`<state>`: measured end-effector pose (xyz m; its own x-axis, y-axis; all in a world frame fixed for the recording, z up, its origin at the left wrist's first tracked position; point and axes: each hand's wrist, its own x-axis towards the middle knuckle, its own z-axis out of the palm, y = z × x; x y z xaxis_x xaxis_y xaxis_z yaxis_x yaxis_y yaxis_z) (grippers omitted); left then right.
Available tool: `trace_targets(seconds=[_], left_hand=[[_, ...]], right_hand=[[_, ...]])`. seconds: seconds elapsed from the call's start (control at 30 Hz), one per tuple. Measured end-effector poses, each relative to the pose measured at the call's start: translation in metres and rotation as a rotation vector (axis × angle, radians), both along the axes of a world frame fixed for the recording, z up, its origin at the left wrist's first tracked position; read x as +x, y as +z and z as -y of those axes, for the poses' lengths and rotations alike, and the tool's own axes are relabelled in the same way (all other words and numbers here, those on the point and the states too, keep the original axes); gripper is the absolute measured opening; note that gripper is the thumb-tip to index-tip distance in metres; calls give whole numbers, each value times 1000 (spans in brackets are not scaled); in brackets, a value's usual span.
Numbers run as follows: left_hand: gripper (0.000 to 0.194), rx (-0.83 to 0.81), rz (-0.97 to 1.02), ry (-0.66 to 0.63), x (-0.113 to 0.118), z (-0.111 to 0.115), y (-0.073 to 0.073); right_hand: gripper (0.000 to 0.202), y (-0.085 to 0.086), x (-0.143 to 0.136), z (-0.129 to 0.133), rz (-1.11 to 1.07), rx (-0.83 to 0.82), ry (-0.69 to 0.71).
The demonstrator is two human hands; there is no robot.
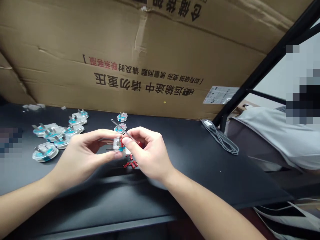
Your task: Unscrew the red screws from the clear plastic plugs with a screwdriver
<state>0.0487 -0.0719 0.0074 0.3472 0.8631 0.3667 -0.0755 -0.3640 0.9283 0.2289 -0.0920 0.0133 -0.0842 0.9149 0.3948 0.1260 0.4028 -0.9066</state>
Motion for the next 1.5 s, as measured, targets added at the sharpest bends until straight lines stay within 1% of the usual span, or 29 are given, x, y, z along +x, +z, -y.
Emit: trace_targets(seconds=[0.13,0.3,0.6,0.87,1.07,1.13,1.3,1.37,1.4,1.5], left_hand=[[38,23,14,-3,0,-1,-1],[35,49,-13,8,-1,0,-1],[35,15,-16,20,0,0,-3],[35,47,-17,-5,0,1,-2],[36,37,-25,-7,0,1,-4],[35,38,-33,-7,0,1,-4],[38,6,-52,-16,1,0,-2],[38,-35,-29,-60,1,-1,-1],[36,-60,-8,-87,0,-2,0],[25,-142,90,-145,-1,-5,0]], right_hand=[[14,-1,0,1,11,-10,10],[17,-1,-1,1,21,-24,18],[22,-3,-1,2,51,-14,20],[29,-7,-2,1,110,18,36],[34,-10,-4,0,174,25,4],[33,-11,-6,-1,142,23,14],[26,-14,-5,-2,-25,-19,74],[26,-13,-1,-3,-11,15,70],[28,-12,2,-3,31,55,48],[29,-6,15,-4,239,229,-73]])
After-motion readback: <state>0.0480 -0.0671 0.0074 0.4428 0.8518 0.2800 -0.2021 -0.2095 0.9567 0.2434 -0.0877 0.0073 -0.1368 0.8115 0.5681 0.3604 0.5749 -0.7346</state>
